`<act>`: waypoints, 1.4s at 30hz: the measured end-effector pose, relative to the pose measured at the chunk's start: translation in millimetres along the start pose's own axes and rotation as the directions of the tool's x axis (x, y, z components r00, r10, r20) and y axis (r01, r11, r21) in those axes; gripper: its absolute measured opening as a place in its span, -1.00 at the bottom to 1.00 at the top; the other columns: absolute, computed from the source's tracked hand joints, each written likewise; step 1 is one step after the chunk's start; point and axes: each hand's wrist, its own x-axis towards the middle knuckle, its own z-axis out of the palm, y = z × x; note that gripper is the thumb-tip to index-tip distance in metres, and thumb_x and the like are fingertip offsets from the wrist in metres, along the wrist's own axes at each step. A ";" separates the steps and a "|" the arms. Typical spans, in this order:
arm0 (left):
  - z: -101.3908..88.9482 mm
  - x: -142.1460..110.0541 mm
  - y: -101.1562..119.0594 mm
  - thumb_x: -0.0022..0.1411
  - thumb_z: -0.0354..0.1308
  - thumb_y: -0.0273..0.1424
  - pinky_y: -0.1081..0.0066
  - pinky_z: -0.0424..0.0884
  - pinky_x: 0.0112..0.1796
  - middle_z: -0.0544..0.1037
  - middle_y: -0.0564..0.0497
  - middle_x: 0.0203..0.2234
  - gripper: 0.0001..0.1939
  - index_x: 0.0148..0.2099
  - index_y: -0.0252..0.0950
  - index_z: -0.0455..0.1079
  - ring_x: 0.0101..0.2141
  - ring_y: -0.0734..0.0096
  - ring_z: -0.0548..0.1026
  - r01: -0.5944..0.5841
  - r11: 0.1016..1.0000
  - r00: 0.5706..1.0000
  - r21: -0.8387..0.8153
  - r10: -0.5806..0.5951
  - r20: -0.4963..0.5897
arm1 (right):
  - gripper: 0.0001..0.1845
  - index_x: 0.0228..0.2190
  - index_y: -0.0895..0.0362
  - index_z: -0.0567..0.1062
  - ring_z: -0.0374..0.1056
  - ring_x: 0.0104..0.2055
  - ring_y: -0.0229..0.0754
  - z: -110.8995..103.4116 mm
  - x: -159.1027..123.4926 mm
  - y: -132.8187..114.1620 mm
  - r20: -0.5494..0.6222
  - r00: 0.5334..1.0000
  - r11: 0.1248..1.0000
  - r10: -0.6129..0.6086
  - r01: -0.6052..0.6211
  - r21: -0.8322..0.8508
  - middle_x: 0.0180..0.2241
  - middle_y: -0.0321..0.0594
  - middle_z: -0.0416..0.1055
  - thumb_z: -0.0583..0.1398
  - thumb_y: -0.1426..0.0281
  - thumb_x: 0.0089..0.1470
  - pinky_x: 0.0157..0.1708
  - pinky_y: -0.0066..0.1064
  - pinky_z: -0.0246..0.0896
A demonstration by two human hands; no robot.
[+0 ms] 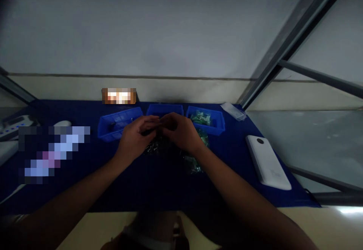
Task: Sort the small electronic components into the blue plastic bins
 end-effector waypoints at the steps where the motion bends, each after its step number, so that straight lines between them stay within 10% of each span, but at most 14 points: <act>1: 0.0 -0.2 0.2 0.25 0.23 -0.57 0.19 0.61 0.03 0.70 -0.04 -0.05 -0.58 0.13 -0.19 0.48 -0.05 0.21 0.70 0.005 1.000 1.000 -0.004 -0.005 0.000 | -0.73 -0.09 0.04 0.61 0.57 -0.26 -0.17 0.2 0.0 -0.1 -0.004 1.000 1.000 -0.002 0.002 -0.010 -0.22 -0.25 0.66 0.36 0.36 0.13 -0.35 -0.41 0.42; 32: -1.9 -3.0 5.2 0.38 0.27 -0.22 0.30 0.61 -0.15 0.74 0.01 -0.13 -0.75 0.01 -0.17 0.65 -0.18 0.21 0.70 0.041 0.997 0.999 0.060 -0.040 -0.016 | -0.69 -0.16 0.00 0.62 0.54 -0.12 -0.15 -1.5 -2.6 -4.3 -0.028 0.950 0.923 -0.311 0.294 -0.248 -0.14 -0.26 0.60 0.22 0.57 0.15 -0.10 -0.33 0.45; 42: -4.5 -3.0 2.1 0.32 0.30 -0.39 0.24 0.64 -0.06 0.74 0.01 -0.14 -0.79 -0.01 -0.16 0.66 -0.16 0.22 0.72 0.041 0.998 0.999 0.052 -0.040 -0.004 | -0.88 -0.18 0.01 0.63 0.60 -0.16 -0.12 0.7 -2.9 -7.8 -0.086 0.986 0.980 -0.143 0.129 -0.149 -0.20 -0.26 0.66 0.32 0.34 0.22 -0.13 -0.30 0.51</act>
